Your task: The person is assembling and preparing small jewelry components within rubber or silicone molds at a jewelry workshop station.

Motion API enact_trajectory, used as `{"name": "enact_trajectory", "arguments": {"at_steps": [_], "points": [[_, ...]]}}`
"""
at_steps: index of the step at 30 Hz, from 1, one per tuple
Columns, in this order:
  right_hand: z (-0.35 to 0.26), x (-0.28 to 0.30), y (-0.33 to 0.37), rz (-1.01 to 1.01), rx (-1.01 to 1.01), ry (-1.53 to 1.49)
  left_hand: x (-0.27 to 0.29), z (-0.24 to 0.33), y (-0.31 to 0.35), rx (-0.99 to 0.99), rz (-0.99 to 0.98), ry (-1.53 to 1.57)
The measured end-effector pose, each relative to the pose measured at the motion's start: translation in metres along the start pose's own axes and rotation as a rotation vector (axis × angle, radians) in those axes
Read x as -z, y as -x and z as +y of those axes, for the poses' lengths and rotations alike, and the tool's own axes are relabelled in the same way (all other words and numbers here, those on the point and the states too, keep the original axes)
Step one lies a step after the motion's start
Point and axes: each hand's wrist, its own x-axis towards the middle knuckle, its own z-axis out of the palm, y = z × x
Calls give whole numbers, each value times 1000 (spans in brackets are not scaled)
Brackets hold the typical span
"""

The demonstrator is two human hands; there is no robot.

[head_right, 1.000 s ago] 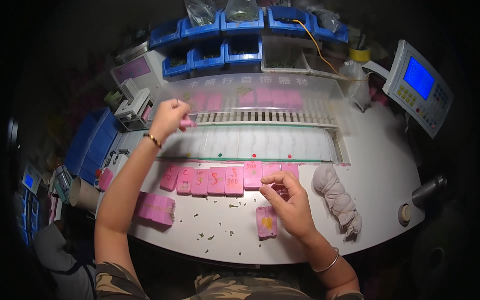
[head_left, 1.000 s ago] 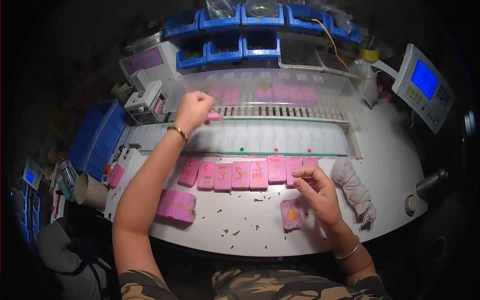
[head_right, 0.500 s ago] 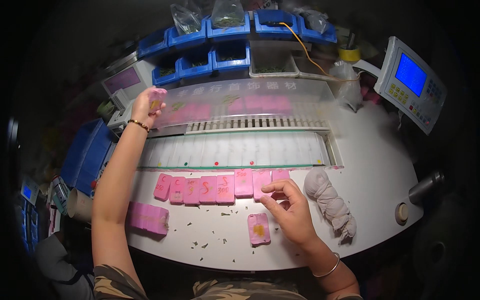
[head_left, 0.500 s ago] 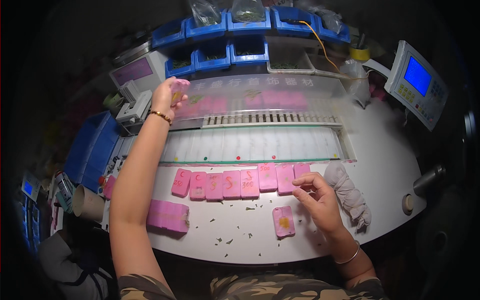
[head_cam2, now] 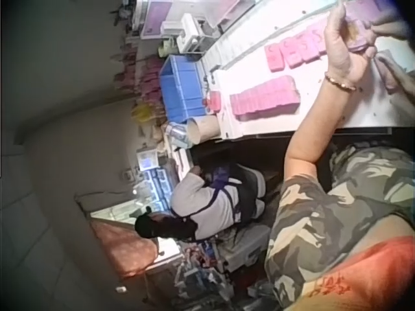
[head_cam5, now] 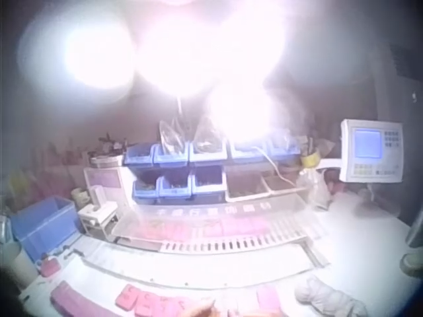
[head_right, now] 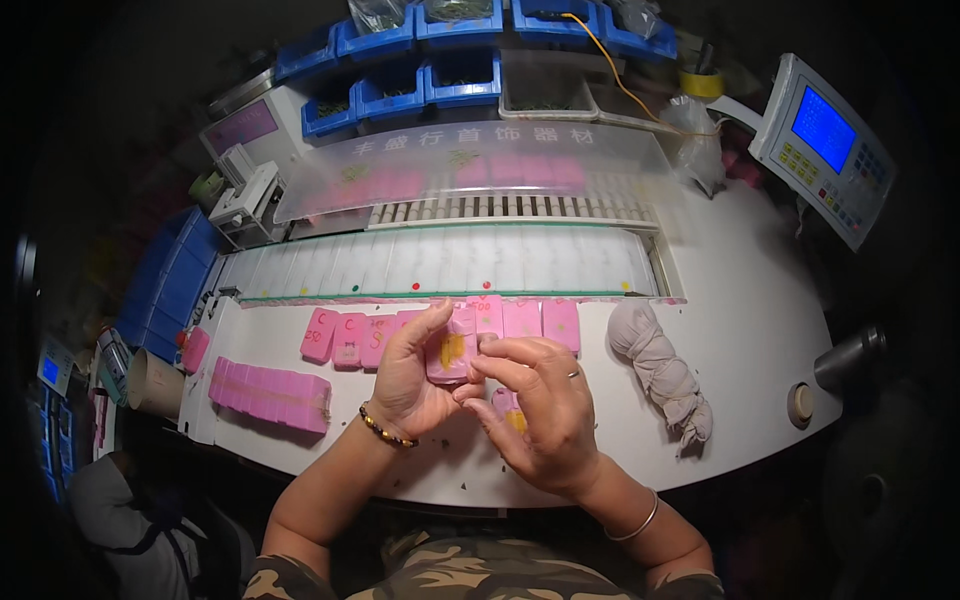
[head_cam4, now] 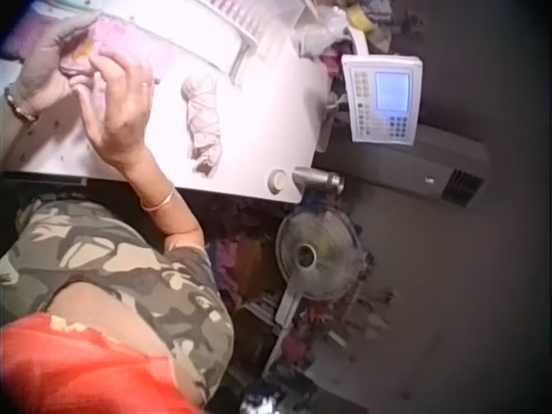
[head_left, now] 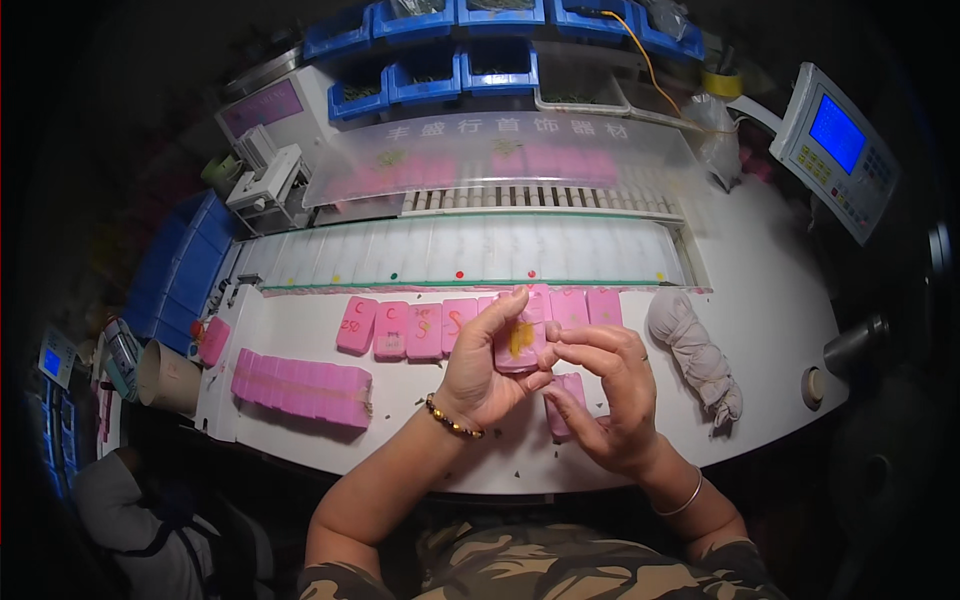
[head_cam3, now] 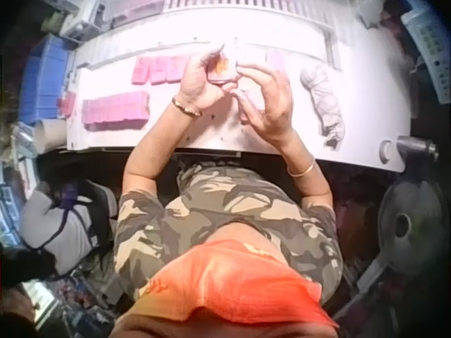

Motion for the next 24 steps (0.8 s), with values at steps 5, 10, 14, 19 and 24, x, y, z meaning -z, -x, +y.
{"name": "enact_trajectory", "arguments": {"at_steps": [5,10,14,19,24], "points": [[25,28,13,25,-72,192,18,-14,7,-10,-15,57],[49,73,25,-152,-308,667,18,-10,11,30,30,10],[74,84,37,-430,-497,546,11,-15,11,26,103,-86],[64,96,24,-397,-349,514,8,-17,6,39,176,-175],[-2,83,-21,135,41,459,17,-14,2,63,151,-271]]}}
